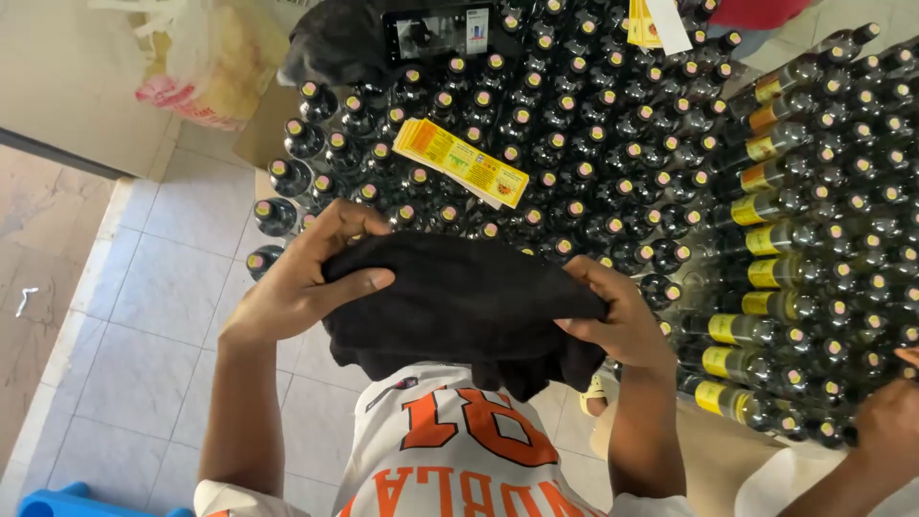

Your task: Manually peeling adhesive labels and applying them to plastic bottles filled with liquid.

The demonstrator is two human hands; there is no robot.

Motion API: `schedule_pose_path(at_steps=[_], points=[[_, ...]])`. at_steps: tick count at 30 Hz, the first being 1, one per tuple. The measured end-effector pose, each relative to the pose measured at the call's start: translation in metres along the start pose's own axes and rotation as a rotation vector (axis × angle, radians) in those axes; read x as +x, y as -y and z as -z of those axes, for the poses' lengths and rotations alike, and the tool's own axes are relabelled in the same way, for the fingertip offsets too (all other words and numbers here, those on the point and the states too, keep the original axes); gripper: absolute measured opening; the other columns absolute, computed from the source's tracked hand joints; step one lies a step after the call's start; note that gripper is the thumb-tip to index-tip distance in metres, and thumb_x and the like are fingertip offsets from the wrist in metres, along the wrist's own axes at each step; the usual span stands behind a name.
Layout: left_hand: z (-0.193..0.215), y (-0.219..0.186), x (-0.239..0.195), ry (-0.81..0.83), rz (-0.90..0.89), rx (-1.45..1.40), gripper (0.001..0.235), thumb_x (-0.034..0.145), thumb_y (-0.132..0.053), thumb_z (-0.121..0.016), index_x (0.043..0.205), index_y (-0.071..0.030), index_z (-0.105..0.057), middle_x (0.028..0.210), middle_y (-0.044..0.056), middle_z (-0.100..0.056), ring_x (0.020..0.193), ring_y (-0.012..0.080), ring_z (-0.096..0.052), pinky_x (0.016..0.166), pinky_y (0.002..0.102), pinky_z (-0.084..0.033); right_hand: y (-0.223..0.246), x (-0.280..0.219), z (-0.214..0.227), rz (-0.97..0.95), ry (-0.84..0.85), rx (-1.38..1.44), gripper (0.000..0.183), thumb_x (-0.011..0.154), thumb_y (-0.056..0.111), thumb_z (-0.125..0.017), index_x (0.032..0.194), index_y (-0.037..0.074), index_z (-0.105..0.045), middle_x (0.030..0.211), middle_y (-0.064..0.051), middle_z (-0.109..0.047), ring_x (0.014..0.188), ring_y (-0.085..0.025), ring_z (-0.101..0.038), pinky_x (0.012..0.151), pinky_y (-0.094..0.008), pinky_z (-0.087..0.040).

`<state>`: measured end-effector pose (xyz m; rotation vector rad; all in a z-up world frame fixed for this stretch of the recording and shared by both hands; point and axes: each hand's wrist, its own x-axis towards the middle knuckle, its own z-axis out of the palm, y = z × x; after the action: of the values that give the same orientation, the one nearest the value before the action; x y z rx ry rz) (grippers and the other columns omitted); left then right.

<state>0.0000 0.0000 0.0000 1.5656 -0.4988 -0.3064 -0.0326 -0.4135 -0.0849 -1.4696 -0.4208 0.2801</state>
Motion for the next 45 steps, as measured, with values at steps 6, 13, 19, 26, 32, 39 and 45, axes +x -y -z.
schedule_pose_path(at_steps=[6,13,19,26,32,39,45], points=[[0.076,0.056,0.035,-0.001,0.32,0.269,0.041,0.104,-0.012,-0.07,0.143,-0.004,-0.059,0.119,0.028,-0.074,0.107,0.0454,-0.073,0.089,0.058,-0.055,0.021,0.077,-0.078,-0.445,-0.177,-0.45,0.035,0.103,0.023,-0.075,0.133,0.006,-0.07,0.127,-0.025,-0.078,0.117,-0.044,-0.075,0.091,-0.053,-0.062],[0.101,0.079,0.056,0.13,0.41,0.829,0.043,0.11,-0.033,-0.065,0.147,-0.012,-0.062,0.131,0.015,-0.073,0.119,0.0409,-0.075,0.092,0.059,-0.062,0.005,0.102,-0.11,-0.539,-0.165,-1.144,0.047,0.109,0.036,-0.069,0.143,0.004,-0.065,0.135,-0.023,-0.067,0.129,-0.046,-0.067,0.101,-0.056,-0.06],[0.087,0.089,0.062,0.1,0.183,0.746,0.037,0.112,-0.034,-0.064,0.14,-0.01,-0.065,0.118,0.013,-0.076,0.111,0.0379,-0.078,0.083,0.057,-0.064,-0.021,0.16,-0.106,-0.201,-0.23,-1.309,0.044,0.111,0.022,-0.072,0.144,-0.005,-0.062,0.139,-0.025,-0.062,0.141,-0.047,-0.055,0.115,-0.058,-0.05],[0.078,0.073,0.007,0.088,0.223,0.4,0.03,0.111,-0.019,-0.061,0.138,-0.01,-0.069,0.114,0.017,-0.079,0.105,0.041,-0.08,0.081,0.055,-0.067,-0.077,0.217,-0.082,-0.301,0.04,-1.271,0.085,0.094,0.022,-0.084,0.167,0.011,-0.041,0.149,-0.019,-0.057,0.146,-0.045,-0.045,0.116,-0.065,-0.039],[0.073,0.081,-0.017,-0.071,0.198,0.169,0.029,0.107,-0.012,-0.065,0.134,-0.008,-0.074,0.108,0.018,-0.082,0.104,0.0372,-0.082,0.086,0.047,-0.067,-0.072,0.229,-0.073,-0.399,0.034,-1.088,0.068,0.093,0.024,-0.083,0.155,0.01,-0.058,0.147,-0.016,-0.053,0.133,-0.055,-0.057,0.105,-0.069,-0.052],[0.029,0.079,0.02,-0.259,-0.06,0.233,0.022,0.108,-0.005,-0.066,0.128,-0.002,-0.074,0.112,0.019,-0.08,0.106,0.0369,-0.081,0.089,0.043,-0.066,-0.018,0.215,-0.072,-0.254,-0.077,-0.826,0.063,0.095,0.033,-0.085,0.145,0.001,-0.066,0.135,-0.021,-0.058,0.128,-0.053,-0.064,0.105,-0.063,-0.054],[-0.003,0.053,0.042,-0.432,-0.38,0.269,0.016,0.105,-0.003,-0.074,0.121,0.0,-0.072,0.124,0.016,-0.076,0.116,0.0353,-0.076,0.097,0.043,-0.063,0.01,0.161,-0.118,-0.415,-0.185,0.238,0.071,0.085,0.048,-0.083,0.134,-0.001,-0.072,0.105,-0.015,-0.076,0.094,-0.026,-0.077,0.075,-0.04,-0.066]])
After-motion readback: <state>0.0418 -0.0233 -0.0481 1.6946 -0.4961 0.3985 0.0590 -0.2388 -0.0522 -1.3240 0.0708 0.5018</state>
